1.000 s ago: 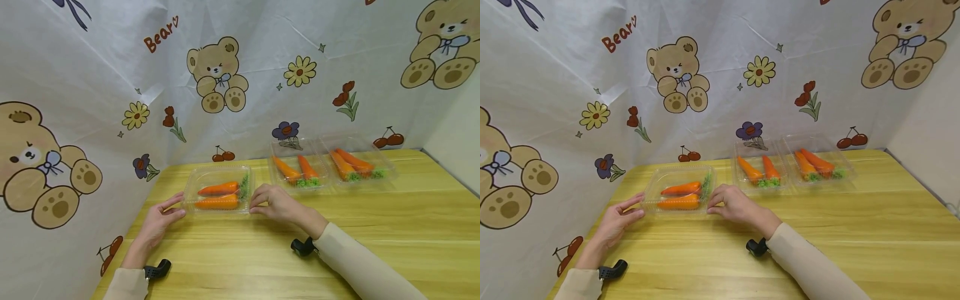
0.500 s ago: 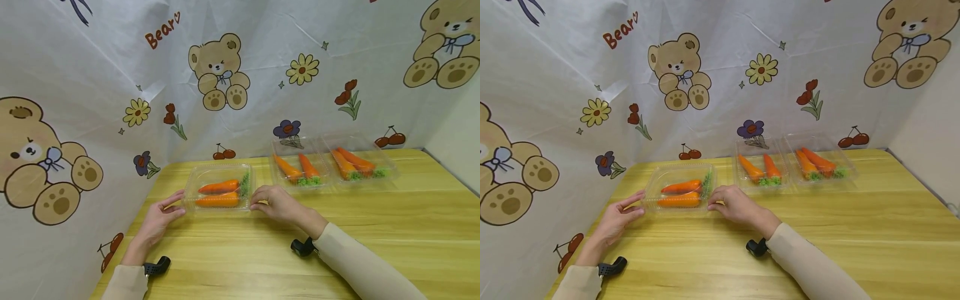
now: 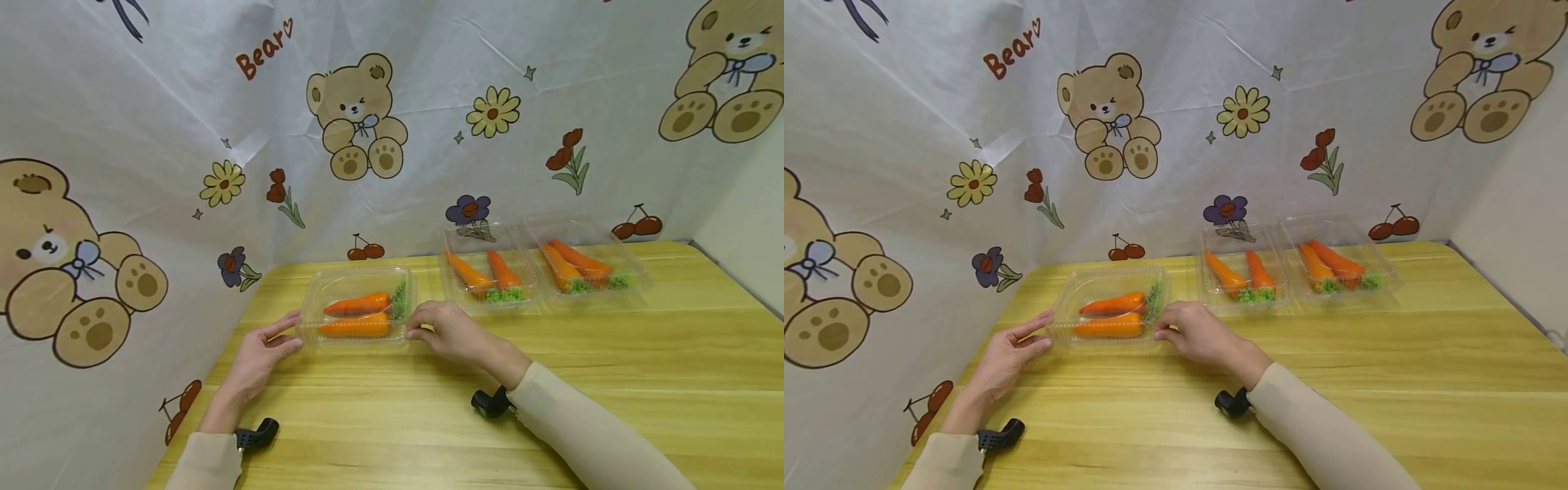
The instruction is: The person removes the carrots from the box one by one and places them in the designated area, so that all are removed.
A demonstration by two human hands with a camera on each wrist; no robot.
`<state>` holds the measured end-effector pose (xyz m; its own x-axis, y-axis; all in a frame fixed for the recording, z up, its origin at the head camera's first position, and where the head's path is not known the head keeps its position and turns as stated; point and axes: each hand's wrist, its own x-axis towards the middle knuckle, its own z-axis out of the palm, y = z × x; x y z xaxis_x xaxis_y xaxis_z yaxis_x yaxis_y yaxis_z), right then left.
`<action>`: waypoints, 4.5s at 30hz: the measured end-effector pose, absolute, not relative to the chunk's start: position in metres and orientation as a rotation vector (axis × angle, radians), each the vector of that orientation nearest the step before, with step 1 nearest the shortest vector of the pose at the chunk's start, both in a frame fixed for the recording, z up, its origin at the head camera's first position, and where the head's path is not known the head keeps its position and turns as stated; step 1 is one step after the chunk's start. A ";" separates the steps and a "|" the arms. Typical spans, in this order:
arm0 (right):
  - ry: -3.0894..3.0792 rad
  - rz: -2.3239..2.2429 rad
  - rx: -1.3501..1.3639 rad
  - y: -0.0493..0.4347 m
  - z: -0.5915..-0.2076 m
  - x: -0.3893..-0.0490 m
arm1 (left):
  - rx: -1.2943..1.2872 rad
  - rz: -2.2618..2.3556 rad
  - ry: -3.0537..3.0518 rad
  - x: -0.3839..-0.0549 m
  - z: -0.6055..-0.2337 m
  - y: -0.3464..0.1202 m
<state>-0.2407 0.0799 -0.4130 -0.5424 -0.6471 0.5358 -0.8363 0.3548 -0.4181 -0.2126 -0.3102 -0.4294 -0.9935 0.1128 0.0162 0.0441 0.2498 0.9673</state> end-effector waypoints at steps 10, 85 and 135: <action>-2.443 1.027 1.238 0.077 -0.410 -0.240 | 0.110 1.883 2.456 -0.212 -0.429 -0.309; -2.572 1.134 1.182 0.080 -0.372 -0.240 | 0.079 1.923 2.510 -0.211 -0.423 -0.312; -2.287 1.804 0.727 0.069 -0.346 -0.297 | 0.229 1.948 2.379 -0.213 -0.432 -0.313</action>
<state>-0.2968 0.0693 -0.3462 -0.8735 -0.2835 0.3957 -0.4508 0.1645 -0.8773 -0.2134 -0.3134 -0.4319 -0.9872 0.1515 0.0490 0.0779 0.1914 0.9784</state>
